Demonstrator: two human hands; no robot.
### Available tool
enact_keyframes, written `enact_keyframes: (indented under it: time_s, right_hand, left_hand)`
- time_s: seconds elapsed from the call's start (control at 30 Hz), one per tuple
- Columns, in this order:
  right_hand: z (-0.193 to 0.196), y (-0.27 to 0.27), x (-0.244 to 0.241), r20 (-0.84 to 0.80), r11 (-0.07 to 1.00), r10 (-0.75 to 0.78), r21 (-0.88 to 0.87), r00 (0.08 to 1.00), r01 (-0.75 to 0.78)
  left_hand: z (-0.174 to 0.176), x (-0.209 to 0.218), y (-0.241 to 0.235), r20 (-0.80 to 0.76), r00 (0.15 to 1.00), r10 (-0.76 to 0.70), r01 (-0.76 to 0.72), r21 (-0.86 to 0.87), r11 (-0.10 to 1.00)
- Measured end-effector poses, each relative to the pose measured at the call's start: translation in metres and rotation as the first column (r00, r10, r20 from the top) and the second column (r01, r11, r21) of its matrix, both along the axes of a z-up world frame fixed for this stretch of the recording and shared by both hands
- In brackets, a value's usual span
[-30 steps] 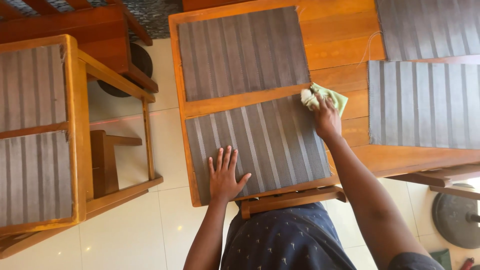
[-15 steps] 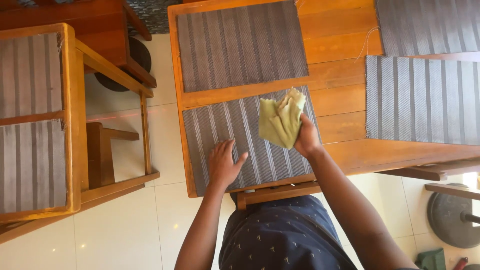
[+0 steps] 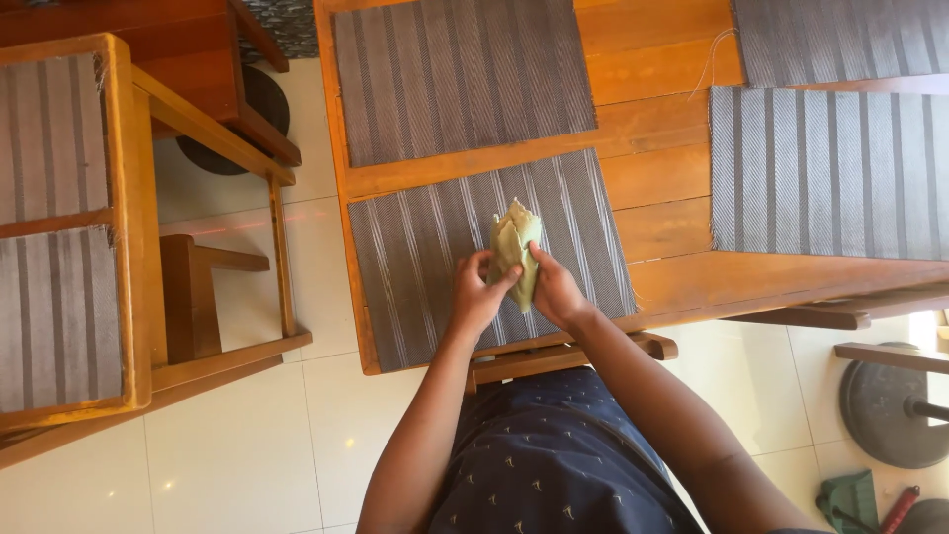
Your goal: Wipe down restaurant tables and placemats with a cloth.
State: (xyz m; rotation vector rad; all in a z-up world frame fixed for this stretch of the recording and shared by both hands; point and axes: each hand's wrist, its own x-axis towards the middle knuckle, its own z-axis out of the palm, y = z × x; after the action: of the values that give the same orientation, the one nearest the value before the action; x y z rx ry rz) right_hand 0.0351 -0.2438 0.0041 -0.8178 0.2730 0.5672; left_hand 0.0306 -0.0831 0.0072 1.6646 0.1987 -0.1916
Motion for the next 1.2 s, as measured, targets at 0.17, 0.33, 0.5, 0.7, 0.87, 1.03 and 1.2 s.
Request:
enact_keyframes:
  time_s: [0.17,0.33,0.5,0.7,0.87,1.03,1.2]
  right_hand:
    - [-0.013,-0.002,-0.004,0.036,0.99,0.064,-0.129,0.997,-0.059]
    - [0.019,0.002,-0.005,0.179,0.961,0.114,-0.271,0.977,-0.063]
    - [0.028,-0.008,-0.009,0.04,0.98,0.029,-0.199,0.999,-0.02]
    - [-0.008,-0.02,-0.015,-0.136,0.999,-0.04,0.028,0.99,0.044]
    - [-0.001,-0.025,0.0,-0.074,0.97,-0.145,-0.206,0.987,0.127]
    - [0.014,-0.022,0.019,0.124,0.906,-0.071,-0.407,0.99,0.115]
    - [0.025,-0.021,0.027,0.124,0.793,-0.043,-0.599,0.991,0.109]
  left_hand:
    - [0.002,-0.003,-0.002,0.258,0.963,-0.077,0.052,0.101,0.994]
    - [-0.01,-0.007,0.0,0.071,0.997,-0.011,0.024,-0.193,0.981]
    - [0.015,-0.007,0.005,-0.074,0.995,0.06,-0.094,-0.693,0.715]
    - [-0.022,0.0,0.01,-0.148,0.981,0.124,-0.193,-0.748,0.635]
    - [0.044,0.01,0.037,-0.255,0.946,0.199,-0.265,-0.259,0.929]
    - [0.028,0.014,0.058,-0.257,0.919,0.301,-0.315,-0.015,0.949]
    - [0.038,0.007,0.074,0.144,0.951,0.274,-0.303,0.259,0.917]
